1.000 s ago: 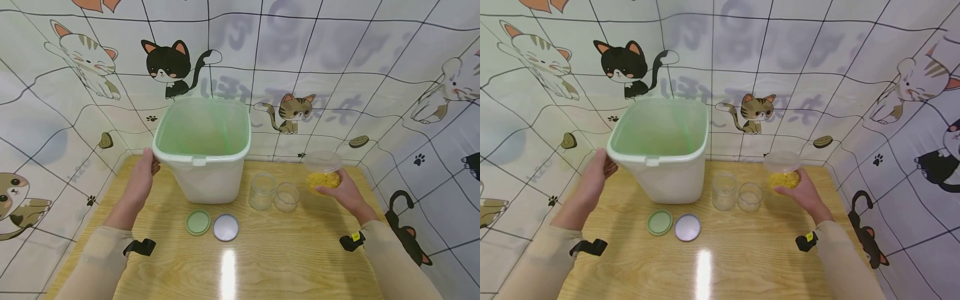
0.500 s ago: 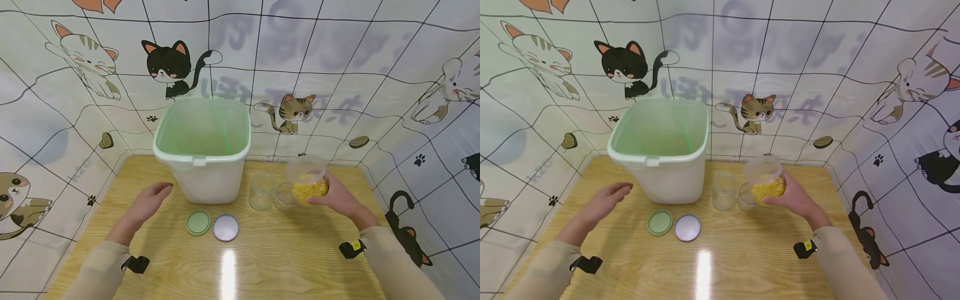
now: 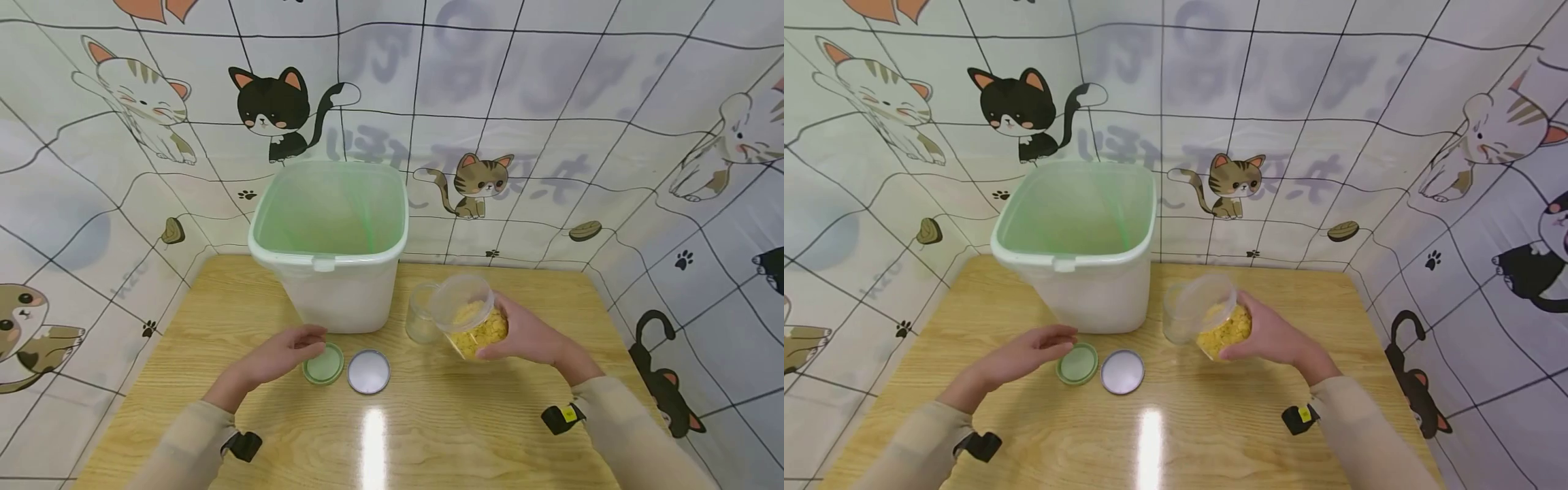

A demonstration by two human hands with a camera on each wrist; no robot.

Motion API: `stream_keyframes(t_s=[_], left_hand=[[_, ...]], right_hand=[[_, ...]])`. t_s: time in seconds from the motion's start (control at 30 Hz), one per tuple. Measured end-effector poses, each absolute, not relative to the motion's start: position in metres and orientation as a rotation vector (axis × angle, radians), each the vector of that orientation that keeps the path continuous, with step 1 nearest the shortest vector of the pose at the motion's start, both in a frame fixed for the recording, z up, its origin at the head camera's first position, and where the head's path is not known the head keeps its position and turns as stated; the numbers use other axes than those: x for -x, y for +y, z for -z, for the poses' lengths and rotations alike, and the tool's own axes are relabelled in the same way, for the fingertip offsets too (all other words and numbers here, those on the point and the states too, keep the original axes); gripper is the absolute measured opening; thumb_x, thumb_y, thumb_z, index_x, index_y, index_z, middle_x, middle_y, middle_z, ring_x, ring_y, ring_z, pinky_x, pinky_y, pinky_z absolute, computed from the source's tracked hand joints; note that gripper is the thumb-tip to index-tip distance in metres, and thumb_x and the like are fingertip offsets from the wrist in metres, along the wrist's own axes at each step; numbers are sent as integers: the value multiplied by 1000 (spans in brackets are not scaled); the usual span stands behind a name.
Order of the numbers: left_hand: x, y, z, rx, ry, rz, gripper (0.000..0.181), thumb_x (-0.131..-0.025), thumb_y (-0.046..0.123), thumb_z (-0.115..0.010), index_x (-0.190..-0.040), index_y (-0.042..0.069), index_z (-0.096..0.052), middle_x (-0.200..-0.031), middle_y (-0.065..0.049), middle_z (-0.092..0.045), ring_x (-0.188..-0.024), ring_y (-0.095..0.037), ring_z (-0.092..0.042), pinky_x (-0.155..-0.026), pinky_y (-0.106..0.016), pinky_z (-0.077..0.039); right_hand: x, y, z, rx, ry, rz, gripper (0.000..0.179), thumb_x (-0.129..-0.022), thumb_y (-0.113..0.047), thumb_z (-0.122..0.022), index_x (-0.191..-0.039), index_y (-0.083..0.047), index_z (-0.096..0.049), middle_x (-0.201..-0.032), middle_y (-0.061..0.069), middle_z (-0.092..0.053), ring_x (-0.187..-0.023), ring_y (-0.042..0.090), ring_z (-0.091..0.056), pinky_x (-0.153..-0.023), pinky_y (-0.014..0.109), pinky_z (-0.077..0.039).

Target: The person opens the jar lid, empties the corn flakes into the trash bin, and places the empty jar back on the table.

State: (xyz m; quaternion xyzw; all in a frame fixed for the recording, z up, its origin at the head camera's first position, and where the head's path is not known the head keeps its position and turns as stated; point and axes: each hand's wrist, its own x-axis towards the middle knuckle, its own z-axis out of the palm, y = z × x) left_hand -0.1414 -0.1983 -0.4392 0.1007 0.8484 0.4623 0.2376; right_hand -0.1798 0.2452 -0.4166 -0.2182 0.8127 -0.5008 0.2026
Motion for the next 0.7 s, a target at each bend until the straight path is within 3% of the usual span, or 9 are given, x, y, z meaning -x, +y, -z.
stream_keyframes(t_s=[0.43,0.7], left_hand=[[140,-147,436,-599,2274,-1363,61,-96,32,-63,-146,5,-41,-147,-12,-49,-138,-30,-45,-114,-48,-37],[139,-116,433,-677,2274,-1349,86,-85,39,-75,-151,6,-31,-156,-9,-36,-143,-29,-36,-117,-47,-33]], right_hand=[[167,212,434,696,2235,1222,99,-69,-27,-87,-149,-16,-30,-127,4,-54,-105,21,-57,-84,32,-54],[163,190,447,754,2252,1160,105,-66,-33,-88,-150,-17,-28,-125,1,-54,-103,19,-56,-84,30,-52]])
